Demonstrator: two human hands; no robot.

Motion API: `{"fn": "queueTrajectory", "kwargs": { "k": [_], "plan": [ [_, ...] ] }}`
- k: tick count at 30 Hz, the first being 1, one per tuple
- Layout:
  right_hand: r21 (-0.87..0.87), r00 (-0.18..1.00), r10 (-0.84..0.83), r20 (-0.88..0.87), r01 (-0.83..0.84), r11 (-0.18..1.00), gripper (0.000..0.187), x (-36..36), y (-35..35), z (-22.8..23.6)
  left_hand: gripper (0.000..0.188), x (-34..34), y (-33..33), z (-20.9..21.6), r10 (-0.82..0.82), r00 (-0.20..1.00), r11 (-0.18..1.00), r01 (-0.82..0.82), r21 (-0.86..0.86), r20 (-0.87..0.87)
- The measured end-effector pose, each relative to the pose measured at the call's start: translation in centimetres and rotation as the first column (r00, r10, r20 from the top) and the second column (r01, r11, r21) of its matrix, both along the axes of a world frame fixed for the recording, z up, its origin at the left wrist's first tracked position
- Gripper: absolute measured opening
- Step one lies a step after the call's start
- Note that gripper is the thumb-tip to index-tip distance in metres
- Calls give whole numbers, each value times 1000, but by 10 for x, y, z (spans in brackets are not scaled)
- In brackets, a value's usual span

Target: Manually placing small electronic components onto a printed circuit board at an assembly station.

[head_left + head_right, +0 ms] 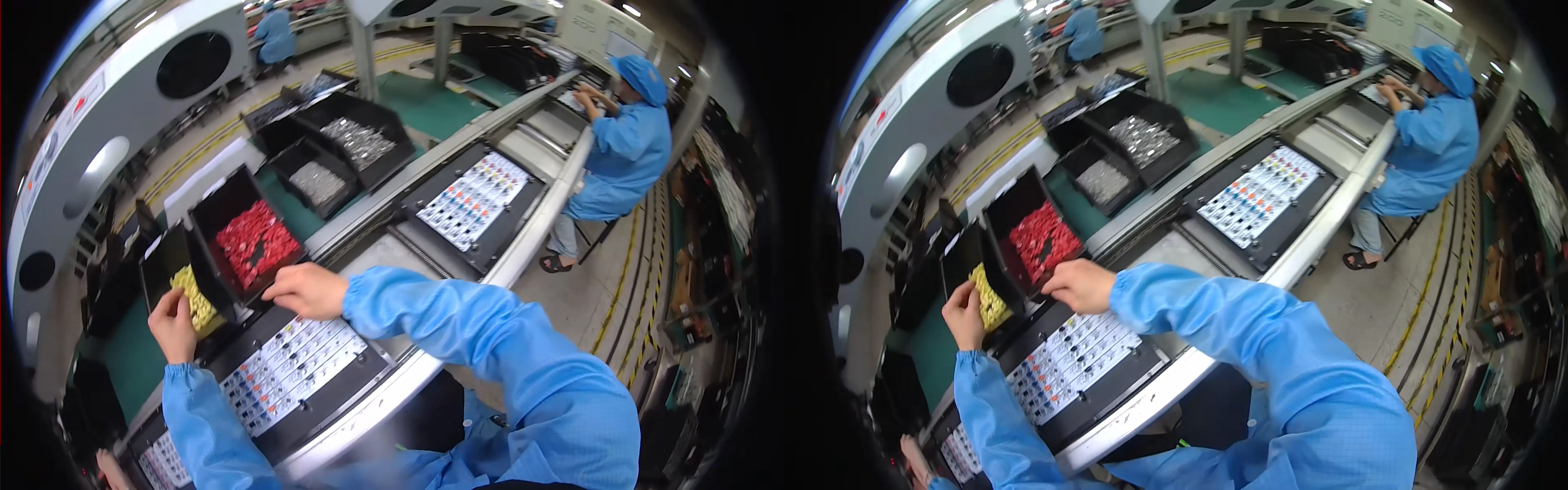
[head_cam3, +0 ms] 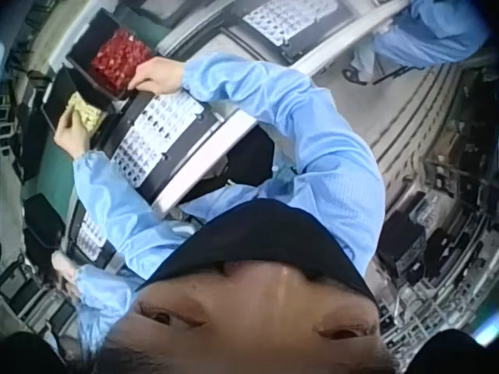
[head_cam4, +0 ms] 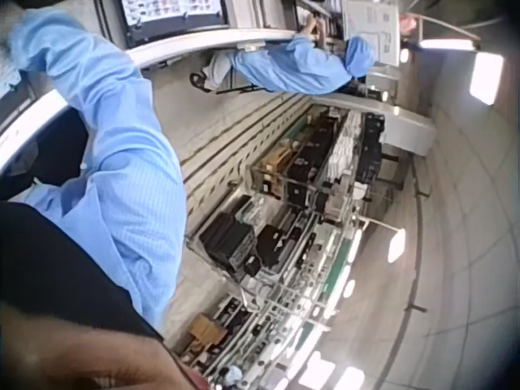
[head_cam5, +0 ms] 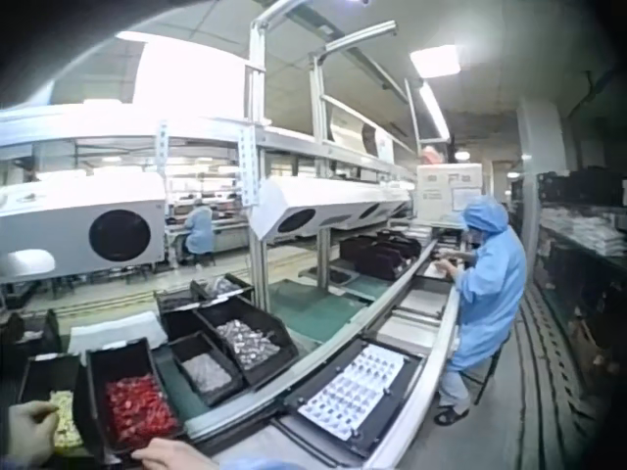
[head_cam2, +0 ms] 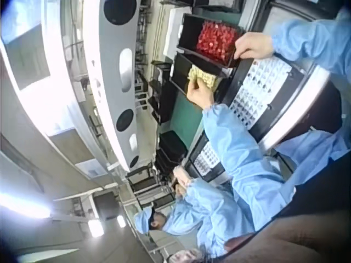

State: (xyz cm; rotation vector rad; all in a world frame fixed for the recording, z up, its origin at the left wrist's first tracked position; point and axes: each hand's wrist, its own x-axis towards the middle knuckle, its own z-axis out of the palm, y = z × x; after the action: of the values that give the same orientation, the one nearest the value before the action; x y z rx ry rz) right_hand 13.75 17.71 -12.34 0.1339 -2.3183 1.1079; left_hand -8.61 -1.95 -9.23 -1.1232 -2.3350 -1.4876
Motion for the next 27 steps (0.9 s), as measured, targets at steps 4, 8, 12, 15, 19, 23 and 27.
{"fn": "queueTrajectory", "kwargs": {
  "k": [4,8,12,15,19,23,27],
  "plan": [
    [43,1000,-10,1,10,999,14,6,6,-8,17,36,-16,6,-69,982,981,35,189,178],
    [78,1000,3,3,-3,997,11,7,12,-4,14,77,-28,8,-30,974,984,-10,177,223],
    [130,993,37,112,-51,990,16,19,13,5,13,95,-33,0,-50,961,968,-20,249,271],
    [19,959,35,282,-42,999,15,21,3,9,17,93,-41,-18,-12,964,970,-54,238,266],
    [151,952,166,259,-209,966,16,21,-5,2,16,99,-49,-18,-46,954,939,-59,338,295],
    [215,940,152,305,-223,951,19,23,-16,-4,18,102,-55,-25,-59,958,939,-41,341,280],
    [305,932,92,352,-207,930,20,21,-13,-6,18,106,-55,-24,-97,944,930,-26,367,314]
  ]
}}
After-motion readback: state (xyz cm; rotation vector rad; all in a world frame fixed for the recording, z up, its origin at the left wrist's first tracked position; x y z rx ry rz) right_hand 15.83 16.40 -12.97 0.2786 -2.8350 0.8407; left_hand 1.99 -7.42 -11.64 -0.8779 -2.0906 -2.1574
